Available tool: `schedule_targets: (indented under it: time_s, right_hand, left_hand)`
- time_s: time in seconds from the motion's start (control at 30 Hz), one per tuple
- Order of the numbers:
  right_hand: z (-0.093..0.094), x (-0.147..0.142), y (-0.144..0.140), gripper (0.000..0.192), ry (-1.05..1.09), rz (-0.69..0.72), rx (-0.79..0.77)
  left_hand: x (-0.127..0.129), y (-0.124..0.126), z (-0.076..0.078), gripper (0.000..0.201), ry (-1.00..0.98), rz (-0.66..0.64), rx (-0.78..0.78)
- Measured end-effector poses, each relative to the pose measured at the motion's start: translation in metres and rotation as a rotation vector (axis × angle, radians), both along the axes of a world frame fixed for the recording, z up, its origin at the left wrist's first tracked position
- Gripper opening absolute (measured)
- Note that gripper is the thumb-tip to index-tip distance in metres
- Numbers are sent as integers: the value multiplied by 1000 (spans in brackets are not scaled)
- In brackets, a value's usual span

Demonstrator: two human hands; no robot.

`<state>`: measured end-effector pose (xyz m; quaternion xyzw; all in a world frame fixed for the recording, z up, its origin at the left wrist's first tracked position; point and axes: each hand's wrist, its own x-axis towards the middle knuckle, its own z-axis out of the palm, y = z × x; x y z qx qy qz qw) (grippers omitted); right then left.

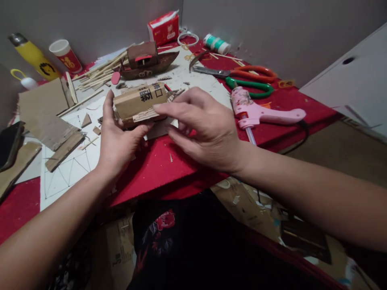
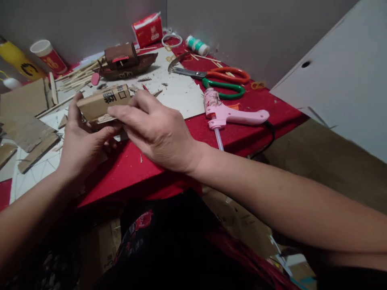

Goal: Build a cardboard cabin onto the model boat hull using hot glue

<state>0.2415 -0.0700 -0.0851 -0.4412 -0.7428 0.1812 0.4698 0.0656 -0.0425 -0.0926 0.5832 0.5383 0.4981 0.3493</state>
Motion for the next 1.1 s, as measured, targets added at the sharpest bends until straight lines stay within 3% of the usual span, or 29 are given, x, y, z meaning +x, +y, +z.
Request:
schedule_targets:
  time_s: [0.2,0.47,0.73,0.97,1.1]
  right_hand:
    - [-7,-2,19,17,-166,53,94]
    - [-7,-5,17,26,-366,-40,249]
    - [-8,-7,17,16,-221,-15,105]
    - [-13,-8,20,17,-181,19,199]
    - [-14,-9,23,20,-269,12,264]
  left_hand:
    - [1,-2,4,99,-50,-52,-73]
    - [3,-1,3,96,-97,-73,-47]
    - [2,-1,3,95,-126,-91,-43]
    - [1,0,2,94,-144,-20,-62]
    - [-1,1,2,100,-158,-26,-107]
